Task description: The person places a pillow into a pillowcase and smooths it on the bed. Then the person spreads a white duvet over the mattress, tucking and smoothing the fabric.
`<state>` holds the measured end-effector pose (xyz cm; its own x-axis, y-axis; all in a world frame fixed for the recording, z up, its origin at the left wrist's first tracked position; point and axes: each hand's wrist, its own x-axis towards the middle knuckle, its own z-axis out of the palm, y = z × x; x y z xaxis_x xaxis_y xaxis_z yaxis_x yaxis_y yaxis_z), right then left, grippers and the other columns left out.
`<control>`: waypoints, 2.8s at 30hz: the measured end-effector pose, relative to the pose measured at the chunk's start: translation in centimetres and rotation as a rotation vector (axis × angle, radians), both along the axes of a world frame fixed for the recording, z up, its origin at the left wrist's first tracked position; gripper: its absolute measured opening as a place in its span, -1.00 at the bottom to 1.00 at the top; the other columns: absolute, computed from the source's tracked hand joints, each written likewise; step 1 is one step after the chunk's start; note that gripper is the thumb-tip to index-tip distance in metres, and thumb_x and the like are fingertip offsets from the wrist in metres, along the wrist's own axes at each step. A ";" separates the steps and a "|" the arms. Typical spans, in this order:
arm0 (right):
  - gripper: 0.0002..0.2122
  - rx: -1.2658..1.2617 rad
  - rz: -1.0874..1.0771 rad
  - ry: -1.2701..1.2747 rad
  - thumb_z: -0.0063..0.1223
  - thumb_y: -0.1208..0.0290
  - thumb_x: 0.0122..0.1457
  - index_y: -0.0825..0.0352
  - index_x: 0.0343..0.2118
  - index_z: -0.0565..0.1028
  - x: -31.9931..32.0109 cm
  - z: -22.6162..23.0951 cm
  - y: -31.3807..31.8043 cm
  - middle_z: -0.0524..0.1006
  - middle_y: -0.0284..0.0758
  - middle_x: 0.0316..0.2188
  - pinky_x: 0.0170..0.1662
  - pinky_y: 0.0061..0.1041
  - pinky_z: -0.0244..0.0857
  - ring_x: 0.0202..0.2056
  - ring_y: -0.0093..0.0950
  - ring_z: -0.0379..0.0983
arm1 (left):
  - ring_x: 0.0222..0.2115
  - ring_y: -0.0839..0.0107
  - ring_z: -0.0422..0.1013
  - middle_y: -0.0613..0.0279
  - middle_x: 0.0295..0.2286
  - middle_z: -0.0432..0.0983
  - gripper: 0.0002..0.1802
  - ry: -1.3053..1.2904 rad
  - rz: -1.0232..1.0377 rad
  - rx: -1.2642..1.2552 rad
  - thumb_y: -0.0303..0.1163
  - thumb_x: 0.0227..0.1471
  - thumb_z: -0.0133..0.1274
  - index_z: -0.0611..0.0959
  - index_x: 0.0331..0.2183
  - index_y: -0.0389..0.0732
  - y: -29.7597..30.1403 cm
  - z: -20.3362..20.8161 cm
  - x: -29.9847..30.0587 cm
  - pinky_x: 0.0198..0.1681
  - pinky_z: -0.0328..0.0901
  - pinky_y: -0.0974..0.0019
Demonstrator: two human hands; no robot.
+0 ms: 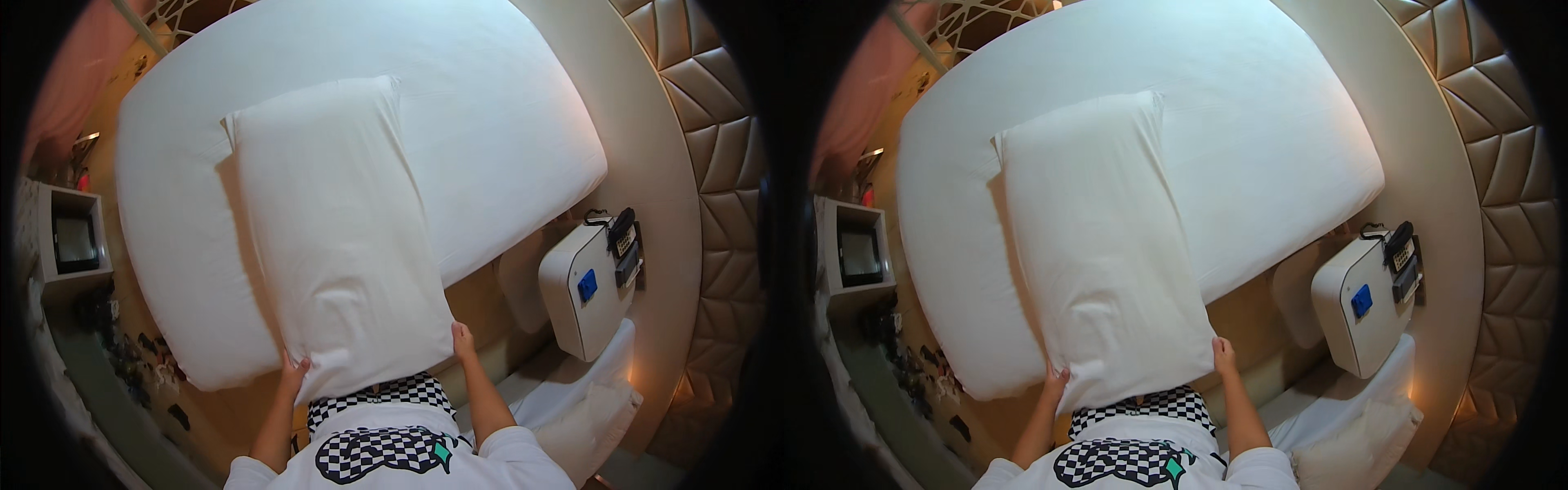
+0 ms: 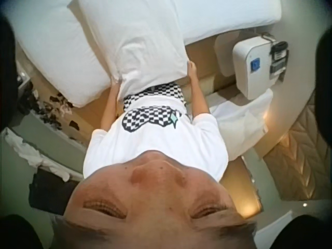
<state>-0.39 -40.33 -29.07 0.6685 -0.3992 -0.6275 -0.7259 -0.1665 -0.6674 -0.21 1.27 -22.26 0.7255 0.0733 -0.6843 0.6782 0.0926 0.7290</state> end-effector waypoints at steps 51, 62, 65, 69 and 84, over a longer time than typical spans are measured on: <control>-0.90 0.760 -0.520 0.033 -0.04 0.60 -0.07 0.40 -0.46 0.32 -2.4 7.4 -0.7 0.38 -0.35 -0.53 -0.47 -0.68 0.32 -0.50 -0.54 0.34 | -0.48 0.56 0.30 0.34 -0.48 0.36 -0.80 -0.127 0.969 0.030 -0.29 -0.08 -0.08 0.40 -0.40 -0.19 -3.4 2.6 -8.8 -0.43 0.26 0.51; -0.94 0.729 -0.351 0.087 -0.04 0.51 -0.04 0.33 -0.52 0.34 -2.4 8.1 -1.6 0.39 -0.34 -0.62 -0.60 -0.71 0.22 -0.61 -0.56 0.32 | -0.40 0.46 0.31 0.33 -0.44 0.40 -0.80 -0.129 1.133 -0.325 -0.30 -0.11 -0.04 0.44 -0.39 -0.17 -3.9 2.2 -9.5 -0.28 0.22 0.37; -0.95 0.791 -0.239 0.034 -0.05 0.49 -0.03 0.30 -0.52 0.34 -3.5 8.8 -2.8 0.39 -0.35 -0.62 -0.58 -0.68 0.21 -0.60 -0.56 0.31 | -0.35 0.42 0.31 0.32 -0.42 0.39 -0.83 -0.160 1.254 -0.509 -0.31 -0.12 -0.03 0.44 -0.41 -0.15 -3.8 2.0 -9.8 -0.26 0.22 0.35; -0.95 0.657 -0.239 0.153 -0.06 0.49 -0.03 0.30 -0.51 0.34 -6.0 7.7 -4.2 0.38 -0.35 -0.61 -0.55 -0.65 0.21 -0.58 -0.56 0.31 | -0.35 0.40 0.30 0.30 -0.39 0.38 -0.86 -0.125 1.172 -0.525 -0.39 -0.14 -0.01 0.43 -0.43 -0.17 -4.1 0.7 -10.8 -0.26 0.23 0.37; -0.79 0.719 0.256 0.529 -0.11 0.35 0.02 0.37 -0.33 0.32 0.8 11.3 13.3 0.40 -0.30 -0.48 -0.51 -0.63 0.24 -0.55 -0.55 0.30 | -0.42 0.36 0.33 0.15 -0.44 0.37 -0.87 0.058 1.225 -0.331 -0.57 -0.18 -0.07 0.41 -0.44 -0.33 -6.9 1.2 -8.0 -0.27 0.28 0.32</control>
<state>0.38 -27.04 -17.79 0.2384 0.3240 -0.9155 -0.9636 -0.0387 -0.2646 -8.23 -5.63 -21.05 0.2724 0.4928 -0.8264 0.0500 0.8505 0.5236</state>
